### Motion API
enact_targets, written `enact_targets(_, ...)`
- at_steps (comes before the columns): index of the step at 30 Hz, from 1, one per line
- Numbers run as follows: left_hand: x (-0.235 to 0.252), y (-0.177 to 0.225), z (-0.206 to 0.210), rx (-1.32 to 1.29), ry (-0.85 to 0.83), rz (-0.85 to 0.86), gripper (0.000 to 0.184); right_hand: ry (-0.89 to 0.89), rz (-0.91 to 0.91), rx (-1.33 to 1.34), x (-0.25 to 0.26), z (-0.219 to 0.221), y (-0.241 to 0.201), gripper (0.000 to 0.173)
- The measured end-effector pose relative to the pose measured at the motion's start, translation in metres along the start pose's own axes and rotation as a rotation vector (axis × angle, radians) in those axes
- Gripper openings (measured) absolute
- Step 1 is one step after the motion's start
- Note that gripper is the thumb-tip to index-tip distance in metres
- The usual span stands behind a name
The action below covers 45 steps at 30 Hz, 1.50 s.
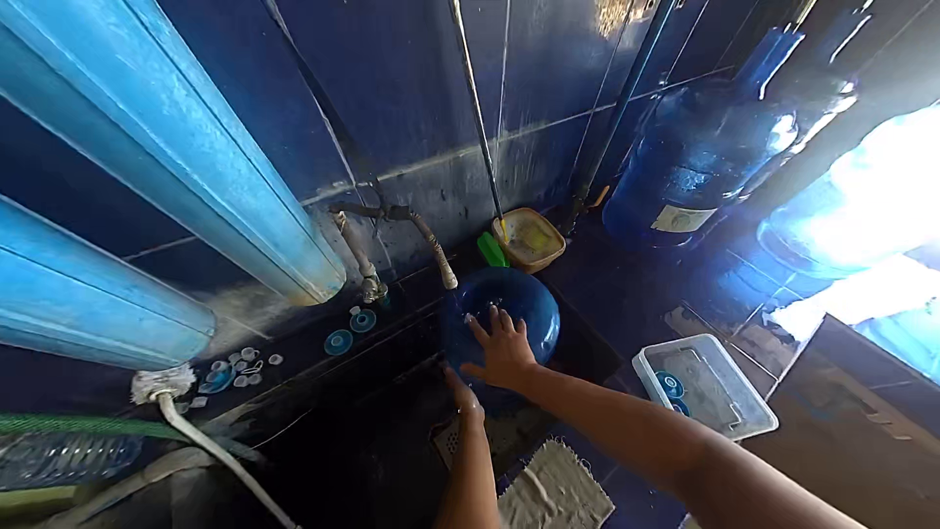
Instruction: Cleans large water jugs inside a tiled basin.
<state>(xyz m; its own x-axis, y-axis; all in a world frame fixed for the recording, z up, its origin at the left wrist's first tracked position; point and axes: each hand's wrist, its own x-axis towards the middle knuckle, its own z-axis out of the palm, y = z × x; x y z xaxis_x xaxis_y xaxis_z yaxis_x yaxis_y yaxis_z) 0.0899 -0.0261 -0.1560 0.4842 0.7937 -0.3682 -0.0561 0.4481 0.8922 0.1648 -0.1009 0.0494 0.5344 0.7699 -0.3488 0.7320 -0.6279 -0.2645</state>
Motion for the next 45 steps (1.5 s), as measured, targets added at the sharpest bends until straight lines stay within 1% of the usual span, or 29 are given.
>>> enact_targets(1, 0.002, 0.01, -0.004, -0.02, -0.024, -0.009, 0.064, -0.004, -0.051, -0.014, -0.005, 0.005, -0.002, 0.096)
enact_targets(3, 0.003, 0.054, -0.027, -0.088, -0.069, -0.037, 0.057, -0.047, -0.413, -0.073, -0.026, 0.013, 0.026, 0.089)
enact_targets(4, 0.003, 0.08, -0.036, -0.088, -0.124, -0.043, 0.053, -0.077, -0.607, -0.118, -0.029, 0.009, 0.046, 0.091)
enact_targets(5, 0.004, 0.098, -0.041, -0.075, -0.177, -0.034, 0.05, -0.088, -0.726, -0.151, -0.028, 0.005, 0.063, 0.095)
enact_targets(6, 0.005, 0.107, -0.037, -0.073, -0.204, -0.024, 0.05, -0.07, -0.754, -0.159, -0.024, 0.001, 0.073, 0.097)
enact_targets(7, 0.006, 0.108, -0.03, -0.079, -0.21, 0.0, 0.053, -0.034, -0.686, -0.132, -0.018, -0.001, 0.074, 0.095)
enact_targets(8, 0.005, 0.102, -0.019, -0.068, -0.192, 0.044, 0.056, 0.025, -0.531, -0.062, -0.013, 0.001, 0.066, 0.092)
enact_targets(10, 0.001, 0.085, 0.004, -0.008, -0.21, 0.116, 0.06, 0.122, -0.094, 0.07, -0.003, 0.004, 0.024, 0.093)
enact_targets(11, -0.002, 0.078, 0.015, 0.001, -0.218, 0.136, 0.06, 0.132, 0.05, 0.112, 0.002, 0.004, 0.005, 0.093)
enact_targets(12, 0.0, 0.075, 0.019, -0.006, -0.231, 0.16, 0.059, 0.108, 0.091, 0.124, 0.003, 0.004, -0.006, 0.095)
enact_targets(13, 0.003, 0.076, 0.013, -0.001, -0.259, 0.195, 0.058, 0.067, 0.03, 0.095, -0.004, 0.005, -0.006, 0.095)
enact_targets(14, 0.01, 0.081, -0.002, 0.022, -0.308, 0.213, 0.057, 0.019, -0.113, 0.043, -0.017, 0.008, 0.005, 0.095)
enact_targets(17, 0.012, 0.113, -0.03, 0.119, -0.381, 0.166, 0.051, -0.035, -0.676, -0.129, -0.04, 0.008, 0.076, 0.095)
enact_targets(18, 0.005, 0.121, -0.027, 0.123, -0.379, 0.151, 0.052, -0.02, -0.752, -0.149, -0.038, 0.007, 0.094, 0.1)
enact_targets(19, -0.001, 0.125, -0.02, 0.122, -0.38, 0.168, 0.054, 0.019, -0.737, -0.136, -0.035, 0.008, 0.102, 0.102)
enact_targets(20, -0.004, 0.124, -0.013, 0.122, -0.349, 0.212, 0.055, 0.071, -0.632, -0.088, -0.033, 0.012, 0.097, 0.101)
enact_targets(22, -0.013, 0.112, 0.004, 0.133, -0.261, 0.287, 0.056, 0.174, -0.259, 0.169, -0.034, 0.02, 0.05, 0.099)
enact_targets(24, -0.033, 0.105, 0.023, 0.146, -0.174, 0.33, 0.059, 0.288, -0.032, 0.595, -0.024, 0.018, -0.007, 0.092)
enact_targets(26, -0.057, 0.101, 0.038, 0.183, 0.0, 0.375, 0.057, 0.306, -0.01, 1.141, -0.002, 0.008, -0.039, 0.089)
enact_targets(28, -0.073, 0.091, 0.036, 0.231, 0.054, 0.382, 0.067, 0.193, -0.037, 1.498, 0.018, -0.007, -0.037, 0.085)
enact_targets(29, -0.079, 0.089, 0.038, 0.28, 0.104, 0.381, 0.077, 0.101, -0.072, 1.529, 0.021, -0.018, -0.026, 0.08)
enact_targets(31, -0.084, 0.095, 0.046, 0.382, 0.191, 0.368, 0.094, -0.07, -0.147, 1.413, 0.017, -0.042, 0.005, 0.064)
enact_targets(33, -0.076, 0.11, 0.05, 0.482, 0.16, 0.337, 0.09, -0.087, -0.217, 1.293, 0.013, -0.065, 0.048, 0.045)
enact_targets(35, -0.061, 0.136, 0.051, 0.611, 0.002, 0.29, 0.08, 0.083, -0.239, 1.221, 0.019, -0.085, 0.106, 0.036)
enact_targets(37, -0.044, 0.162, 0.06, 0.769, -0.109, 0.257, 0.069, 0.406, -0.164, 1.16, 0.038, -0.103, 0.177, 0.036)
enact_targets(39, -0.029, 0.173, 0.07, 0.897, -0.11, 0.246, 0.062, 0.683, -0.028, 1.097, 0.053, -0.122, 0.25, 0.045)
enact_targets(41, -0.014, 0.178, 0.079, 0.99, -0.105, 0.245, 0.058, 0.874, 0.142, 1.066, 0.071, -0.14, 0.306, 0.062)
enact_targets(43, -0.005, 0.184, 0.093, 1.071, -0.162, 0.236, 0.056, 0.856, 0.236, 1.024, 0.088, -0.151, 0.347, 0.077)
enact_targets(45, 0.005, 0.188, 0.107, 1.125, -0.258, 0.218, 0.054, 0.783, 0.248, 0.88, 0.104, -0.153, 0.37, 0.066)
